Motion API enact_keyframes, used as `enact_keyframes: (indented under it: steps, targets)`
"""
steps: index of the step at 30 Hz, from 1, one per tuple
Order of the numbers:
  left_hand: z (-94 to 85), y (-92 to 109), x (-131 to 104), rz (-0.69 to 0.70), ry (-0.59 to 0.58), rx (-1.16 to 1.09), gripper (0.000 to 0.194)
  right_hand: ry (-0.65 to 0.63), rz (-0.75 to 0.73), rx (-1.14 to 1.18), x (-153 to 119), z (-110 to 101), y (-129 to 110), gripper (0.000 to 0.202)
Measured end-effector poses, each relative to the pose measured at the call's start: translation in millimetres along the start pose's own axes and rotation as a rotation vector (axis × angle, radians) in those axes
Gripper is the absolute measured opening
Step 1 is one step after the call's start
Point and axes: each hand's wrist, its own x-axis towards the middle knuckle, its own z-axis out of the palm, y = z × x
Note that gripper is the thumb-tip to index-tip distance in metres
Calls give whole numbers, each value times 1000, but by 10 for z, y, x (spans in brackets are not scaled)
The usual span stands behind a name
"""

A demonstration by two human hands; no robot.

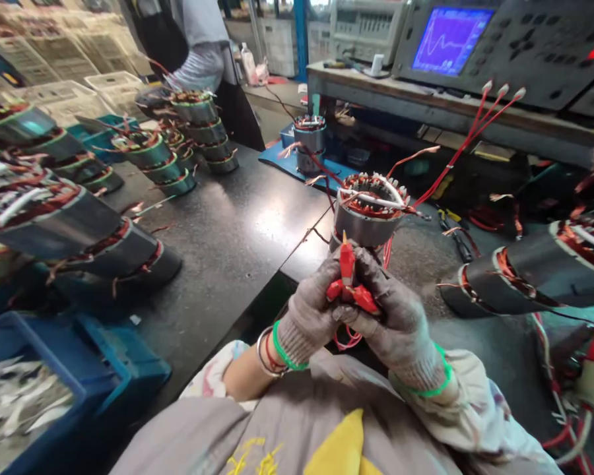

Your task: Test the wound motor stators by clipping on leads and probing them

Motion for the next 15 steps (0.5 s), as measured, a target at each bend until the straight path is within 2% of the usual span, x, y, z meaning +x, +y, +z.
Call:
enact_keyframes:
  steps: [2, 3, 4, 7, 9, 10, 11, 13, 15]
  targets:
    - [-113, 53, 55, 130, -69, 125, 41, 22, 19, 10, 107, -32, -15, 58]
    - [-233, 99, 99, 138, -70, 150, 40, 39, 70, 37, 144, -112, -44, 56]
    - [-379, 152, 150, 122, -23, 150, 40, 52, 133, 67, 178, -213, -77, 49]
    - [-793, 277, 326, 153, 299, 63, 37, 33, 293, 123, 306, -469, -152, 28]
    - [-924, 288, 437, 205, 479, 59, 30, 24, 344, 159, 424, -498, -164, 30]
    - [-932, 272, 486, 210, 504, 76, 28, 23, 357, 186, 485, -469, -165, 31]
    - [-907, 247, 531, 202, 472, 94, 28, 15, 367, 221, 541, -424, -165, 33]
    - [-793, 199, 624, 157, 338, 95, 32, -26, 383, 282, 607, -334, -177, 39]
    - [-659, 188, 738, 91, 202, 59, 41, -52, 370, 222, 575, -315, -200, 42]
